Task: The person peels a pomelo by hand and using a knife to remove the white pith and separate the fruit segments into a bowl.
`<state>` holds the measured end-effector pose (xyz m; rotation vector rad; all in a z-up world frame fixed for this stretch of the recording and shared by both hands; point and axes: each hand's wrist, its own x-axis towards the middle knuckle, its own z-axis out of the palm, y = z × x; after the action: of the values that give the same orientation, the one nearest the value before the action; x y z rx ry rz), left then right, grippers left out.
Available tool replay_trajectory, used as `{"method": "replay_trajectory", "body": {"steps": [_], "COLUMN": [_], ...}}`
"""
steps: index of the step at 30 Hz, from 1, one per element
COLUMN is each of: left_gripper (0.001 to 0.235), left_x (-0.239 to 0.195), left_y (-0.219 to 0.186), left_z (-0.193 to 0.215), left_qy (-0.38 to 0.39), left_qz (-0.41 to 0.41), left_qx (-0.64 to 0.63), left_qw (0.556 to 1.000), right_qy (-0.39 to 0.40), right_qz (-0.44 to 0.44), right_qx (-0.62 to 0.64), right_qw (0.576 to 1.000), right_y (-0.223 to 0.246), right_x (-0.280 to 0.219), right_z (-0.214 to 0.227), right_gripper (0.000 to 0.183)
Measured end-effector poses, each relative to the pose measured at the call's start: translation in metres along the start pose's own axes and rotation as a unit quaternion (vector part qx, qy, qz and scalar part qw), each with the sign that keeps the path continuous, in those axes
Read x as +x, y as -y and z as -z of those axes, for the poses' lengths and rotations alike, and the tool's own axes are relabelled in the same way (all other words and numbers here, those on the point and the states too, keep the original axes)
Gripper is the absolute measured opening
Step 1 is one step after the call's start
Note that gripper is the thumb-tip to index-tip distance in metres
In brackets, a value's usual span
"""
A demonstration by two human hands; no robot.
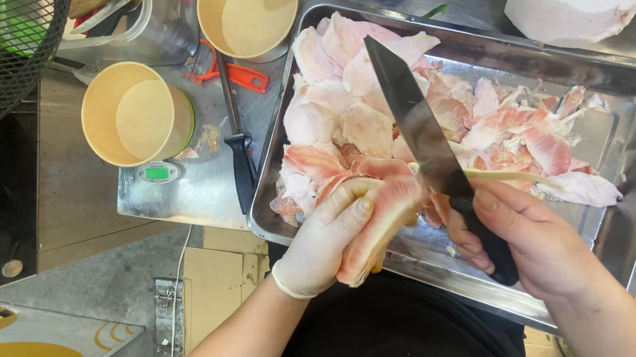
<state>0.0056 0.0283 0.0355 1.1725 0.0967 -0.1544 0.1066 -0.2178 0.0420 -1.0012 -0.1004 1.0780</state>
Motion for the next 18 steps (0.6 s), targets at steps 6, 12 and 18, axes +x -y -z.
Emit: {"method": "replay_trajectory", "body": {"steps": [6,12,18], "left_gripper": [0.047,0.045,0.043], "left_x": [-0.017,-0.001,0.014], "left_y": [0.000,-0.013,-0.010], "left_z": [-0.001,-0.006,-0.016], "left_qy": [0.100,-0.073,-0.189], "left_qz": [0.129,0.023,0.024], "left_qx": [-0.212,-0.030,-0.225], "left_qw": [0.964,0.997,0.955], "right_qy": [-0.034,-0.341,-0.361], "right_qz": [0.033,0.052,0.045], "right_qx": [-0.052,-0.521,-0.724], "right_qw": [0.998,0.781,0.586], "right_y": [-0.025,-0.003,0.016], "right_x": [0.012,-0.019,-0.018], "right_z": [0.016,0.043,0.029], "right_gripper": [0.037,0.042,0.058]}}
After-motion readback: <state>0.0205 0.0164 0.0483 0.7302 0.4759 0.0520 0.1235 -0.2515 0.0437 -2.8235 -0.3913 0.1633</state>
